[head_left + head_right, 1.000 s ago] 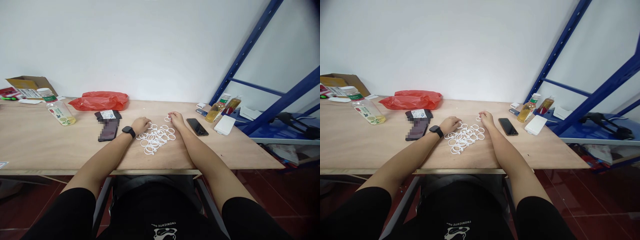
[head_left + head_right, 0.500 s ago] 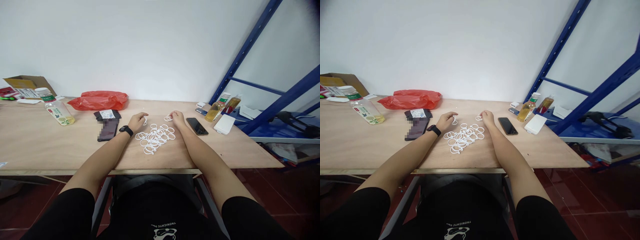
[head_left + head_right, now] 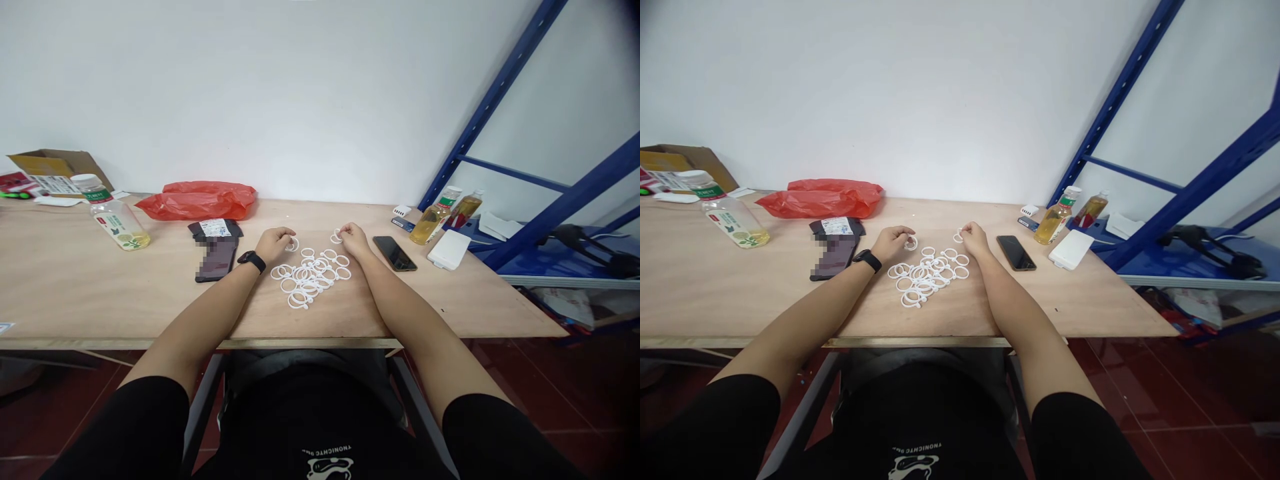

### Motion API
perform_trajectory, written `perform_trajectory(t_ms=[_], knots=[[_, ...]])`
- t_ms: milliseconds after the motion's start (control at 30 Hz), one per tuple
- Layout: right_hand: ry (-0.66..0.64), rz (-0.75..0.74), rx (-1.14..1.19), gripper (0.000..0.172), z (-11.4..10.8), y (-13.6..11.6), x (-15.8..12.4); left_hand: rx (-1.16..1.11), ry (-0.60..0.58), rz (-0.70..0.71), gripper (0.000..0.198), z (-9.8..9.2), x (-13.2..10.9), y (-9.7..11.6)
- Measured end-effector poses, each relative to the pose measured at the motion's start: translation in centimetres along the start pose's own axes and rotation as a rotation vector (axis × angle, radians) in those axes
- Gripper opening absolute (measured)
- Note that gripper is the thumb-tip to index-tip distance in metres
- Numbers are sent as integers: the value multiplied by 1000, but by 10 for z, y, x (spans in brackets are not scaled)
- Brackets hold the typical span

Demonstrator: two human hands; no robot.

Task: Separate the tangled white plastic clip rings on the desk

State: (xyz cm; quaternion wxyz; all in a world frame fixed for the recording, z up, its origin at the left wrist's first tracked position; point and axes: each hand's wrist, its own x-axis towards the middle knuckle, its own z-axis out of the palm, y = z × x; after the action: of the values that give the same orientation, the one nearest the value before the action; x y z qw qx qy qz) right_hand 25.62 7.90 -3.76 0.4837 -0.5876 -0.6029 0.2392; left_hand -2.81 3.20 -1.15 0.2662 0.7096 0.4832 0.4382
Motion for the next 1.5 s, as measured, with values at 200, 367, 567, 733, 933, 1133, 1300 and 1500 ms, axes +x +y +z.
perform_trajectory(t_ms=[200,367,567,733,933,1133,1300,1500], knots=[[6,-152,-227,11,-7,-10,-6,19,-16,4,40,3,-2,2],[-97,-222,-284,13,-5,-16,-10,22,12,38,39,2,-2,2],[-232,-331,-273,19,-1,-32,-23,14,25,24,40,1,0,0],[-554,-387,-347,25,2,-50,-36,57,27,22,39,1,0,0],[-577,-435,-541,29,0,-54,-37,92,35,20,34,-1,0,3],[-552,-367,-531,19,-1,-48,-31,107,71,32,25,-3,-2,9],[-465,-337,-457,24,-5,-43,-27,103,87,64,22,-4,-2,9],[-567,-336,-489,26,-10,-43,-27,33,47,4,26,0,2,-5]])
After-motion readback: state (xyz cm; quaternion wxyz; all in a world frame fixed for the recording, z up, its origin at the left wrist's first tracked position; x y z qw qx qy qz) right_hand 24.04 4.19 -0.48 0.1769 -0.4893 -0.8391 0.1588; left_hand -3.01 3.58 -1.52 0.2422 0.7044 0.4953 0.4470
